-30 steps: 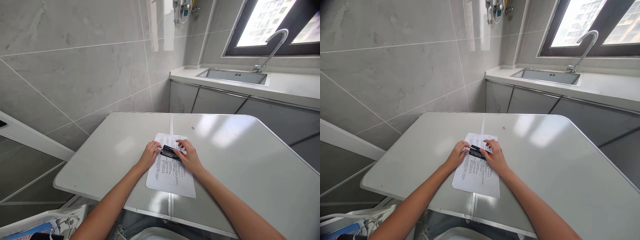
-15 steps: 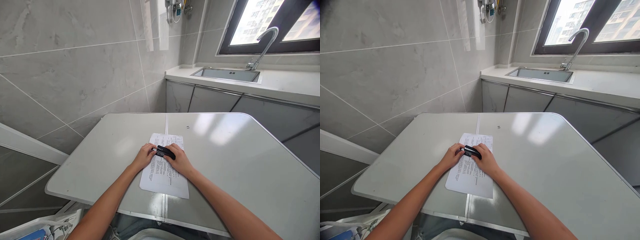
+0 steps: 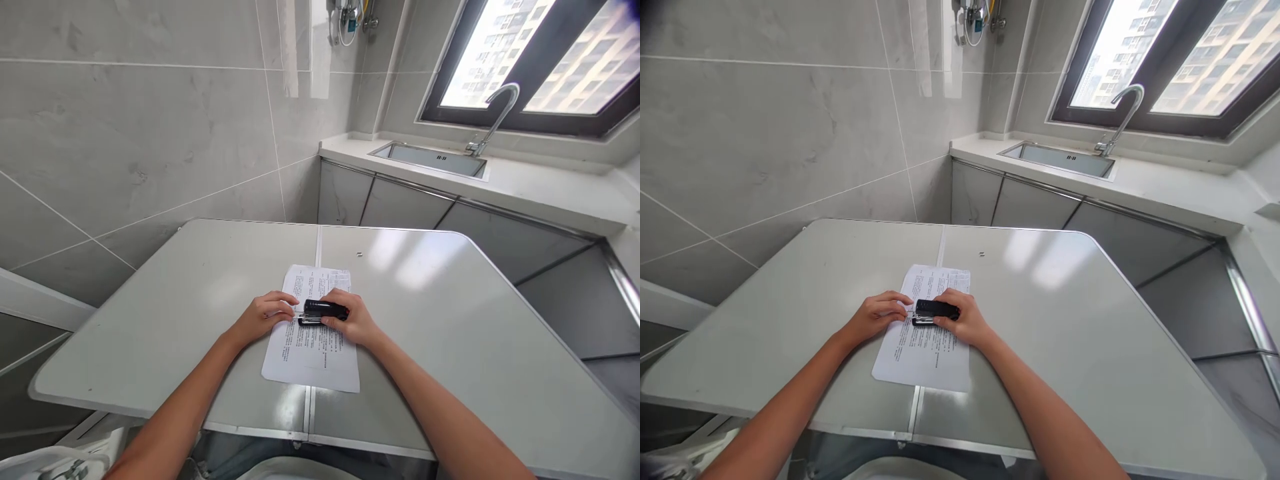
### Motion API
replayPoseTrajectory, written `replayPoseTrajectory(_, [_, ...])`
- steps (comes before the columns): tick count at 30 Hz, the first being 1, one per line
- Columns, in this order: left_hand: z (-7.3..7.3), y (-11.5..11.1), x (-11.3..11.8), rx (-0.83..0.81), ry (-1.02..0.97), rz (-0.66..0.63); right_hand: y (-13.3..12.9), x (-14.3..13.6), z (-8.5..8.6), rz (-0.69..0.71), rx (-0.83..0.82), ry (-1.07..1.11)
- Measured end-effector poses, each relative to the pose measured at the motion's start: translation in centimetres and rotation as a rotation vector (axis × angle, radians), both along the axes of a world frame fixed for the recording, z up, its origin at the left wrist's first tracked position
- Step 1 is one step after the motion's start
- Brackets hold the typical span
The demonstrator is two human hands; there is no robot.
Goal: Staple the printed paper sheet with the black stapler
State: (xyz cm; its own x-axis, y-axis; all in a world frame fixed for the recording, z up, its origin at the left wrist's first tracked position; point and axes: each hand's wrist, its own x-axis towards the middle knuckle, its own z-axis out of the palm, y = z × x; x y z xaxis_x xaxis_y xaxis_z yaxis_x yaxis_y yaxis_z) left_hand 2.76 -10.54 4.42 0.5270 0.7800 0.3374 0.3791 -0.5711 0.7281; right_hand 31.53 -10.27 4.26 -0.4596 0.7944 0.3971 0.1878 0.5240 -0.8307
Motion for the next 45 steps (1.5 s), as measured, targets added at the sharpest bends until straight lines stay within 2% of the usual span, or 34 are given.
replayPoseTrajectory(3, [0.2,-0.4,0.9,-0.023,-0.09,0.062,-0.4,-0.6,0.3,0.066,0.005,0.009])
replayPoseTrajectory(6, [0.4,-0.7,1.6,-0.043,-0.154,0.072,-0.9,-1.3,0.3,0.071,0.011,0.017])
replayPoseTrajectory(11, [0.4,-0.6,1.2,-0.063,-0.097,0.015,-1.7,-1.9,0.4,0.115,0.04,-0.024])
replayPoseTrajectory(14, [0.2,-0.5,1.0,-0.018,-0.08,0.073,-1.4,-1.4,0.8,0.051,0.04,-0.039])
replayPoseTrajectory(17, [-0.3,-0.5,1.2,0.045,0.027,0.119,-0.2,0.9,1.4,-0.139,0.022,-0.032])
replayPoseTrajectory(20, [-1.1,-0.7,1.6,0.11,0.264,0.023,1.3,5.1,1.5,-0.31,-0.003,-0.104])
replayPoseTrajectory(23, [-1.8,-0.9,1.8,0.137,0.375,-0.007,2.0,9.8,0.8,-0.454,-0.011,-0.212])
replayPoseTrajectory(25, [-2.2,-0.9,1.9,0.132,0.38,0.009,2.0,12.2,0.3,-0.483,-0.015,-0.26])
replayPoseTrajectory(27, [-2.3,-0.9,1.9,0.134,0.362,0.028,1.7,13.4,0.1,-0.396,-0.037,-0.284])
replayPoseTrajectory(31, [-2.1,-0.8,2.1,0.138,0.33,0.039,1.2,12.6,0.3,-0.079,-0.096,-0.283])
replayPoseTrajectory(33, [-1.8,-0.9,2.1,0.142,0.342,0.031,1.0,11.6,0.5,0.004,-0.093,-0.278])
replayPoseTrajectory(35, [-1.7,-0.9,2.0,0.15,0.38,0.02,1.0,10.6,0.4,-0.01,-0.057,-0.283])
replayPoseTrajectory(40, [-1.8,-0.8,1.7,0.162,0.435,-0.009,1.6,9.7,-0.9,-0.221,0.049,-0.266])
replayPoseTrajectory(45, [-2.0,-0.7,1.8,0.167,0.411,-0.003,1.8,9.6,-1.6,-0.221,0.099,-0.325])
